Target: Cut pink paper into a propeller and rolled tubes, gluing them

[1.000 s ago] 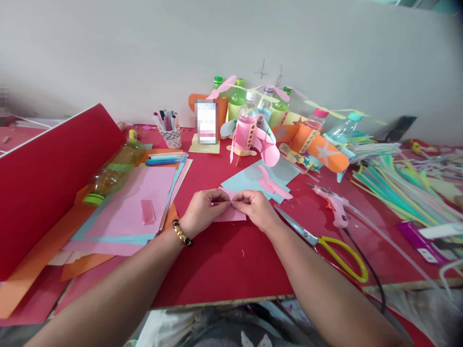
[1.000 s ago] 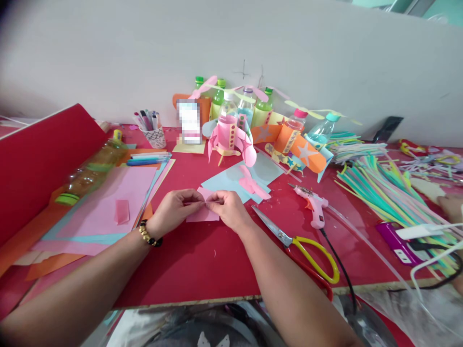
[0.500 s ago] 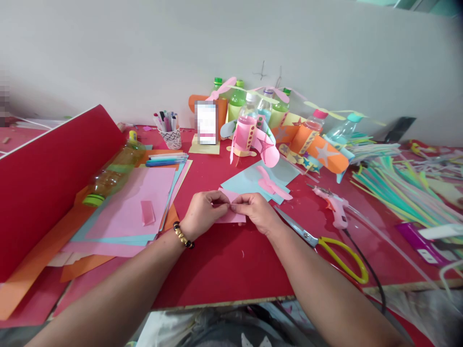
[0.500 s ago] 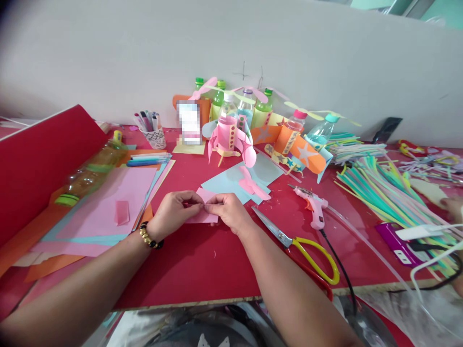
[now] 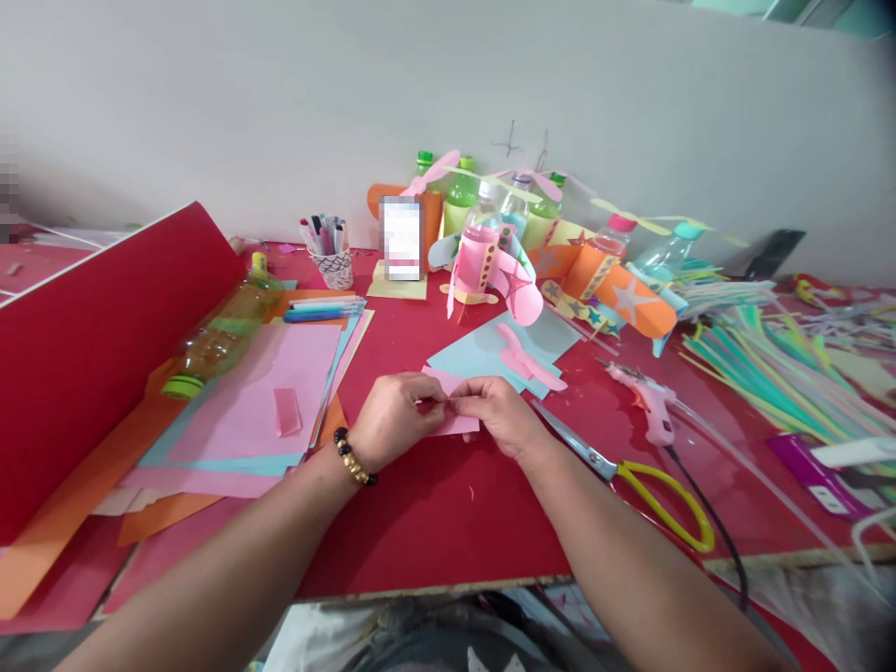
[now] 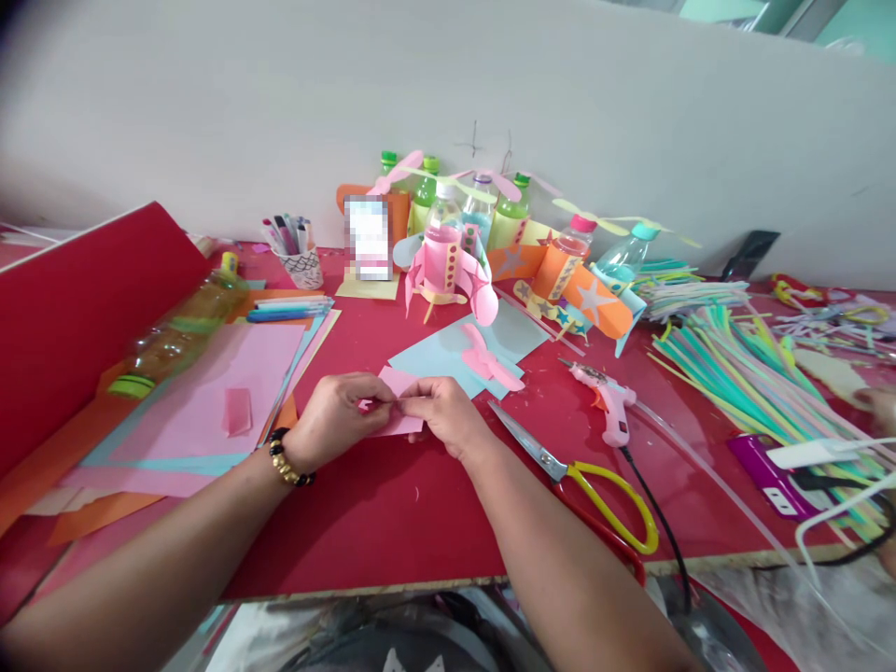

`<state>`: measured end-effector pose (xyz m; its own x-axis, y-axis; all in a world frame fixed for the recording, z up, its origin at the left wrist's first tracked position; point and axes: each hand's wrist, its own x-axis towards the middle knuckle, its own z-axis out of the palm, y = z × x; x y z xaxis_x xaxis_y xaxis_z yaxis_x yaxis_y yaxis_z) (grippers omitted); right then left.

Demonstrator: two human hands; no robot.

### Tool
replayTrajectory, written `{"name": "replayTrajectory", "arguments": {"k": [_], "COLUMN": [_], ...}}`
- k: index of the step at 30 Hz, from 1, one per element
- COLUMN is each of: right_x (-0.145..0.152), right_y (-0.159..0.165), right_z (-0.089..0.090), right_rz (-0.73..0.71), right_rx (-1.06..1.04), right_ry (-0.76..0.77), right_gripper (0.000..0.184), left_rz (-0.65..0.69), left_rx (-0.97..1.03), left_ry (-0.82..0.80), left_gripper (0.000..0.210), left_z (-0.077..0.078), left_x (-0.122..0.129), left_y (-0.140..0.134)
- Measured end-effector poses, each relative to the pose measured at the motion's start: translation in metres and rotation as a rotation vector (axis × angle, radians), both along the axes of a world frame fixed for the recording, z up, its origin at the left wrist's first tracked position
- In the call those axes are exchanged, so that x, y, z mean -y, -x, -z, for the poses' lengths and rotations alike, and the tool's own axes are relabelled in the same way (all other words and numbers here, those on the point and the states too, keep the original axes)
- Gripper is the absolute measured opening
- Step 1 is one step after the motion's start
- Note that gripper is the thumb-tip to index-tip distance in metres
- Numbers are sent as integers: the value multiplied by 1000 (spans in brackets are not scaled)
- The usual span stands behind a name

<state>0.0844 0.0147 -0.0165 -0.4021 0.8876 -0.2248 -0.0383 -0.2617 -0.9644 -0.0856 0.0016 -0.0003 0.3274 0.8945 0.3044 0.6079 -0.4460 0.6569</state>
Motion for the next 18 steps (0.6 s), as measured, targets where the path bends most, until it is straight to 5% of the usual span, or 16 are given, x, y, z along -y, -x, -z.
{"name": "replayTrajectory", "arguments": {"k": [8, 18], "right_x": [-1, 0], "right_y": [0, -4], "right_z": [2, -1], "right_rz": [9, 48], "right_rx": [-3, 169], "right_ry": [-49, -199], "right_gripper": [14, 15], "left_rz": [-16, 4], "left_rx": [-60, 117], "left_ry": [-41, 290], "left_gripper": [13, 14], "left_z": [0, -2], "left_x": [1, -7], "left_y": [0, 4]}}
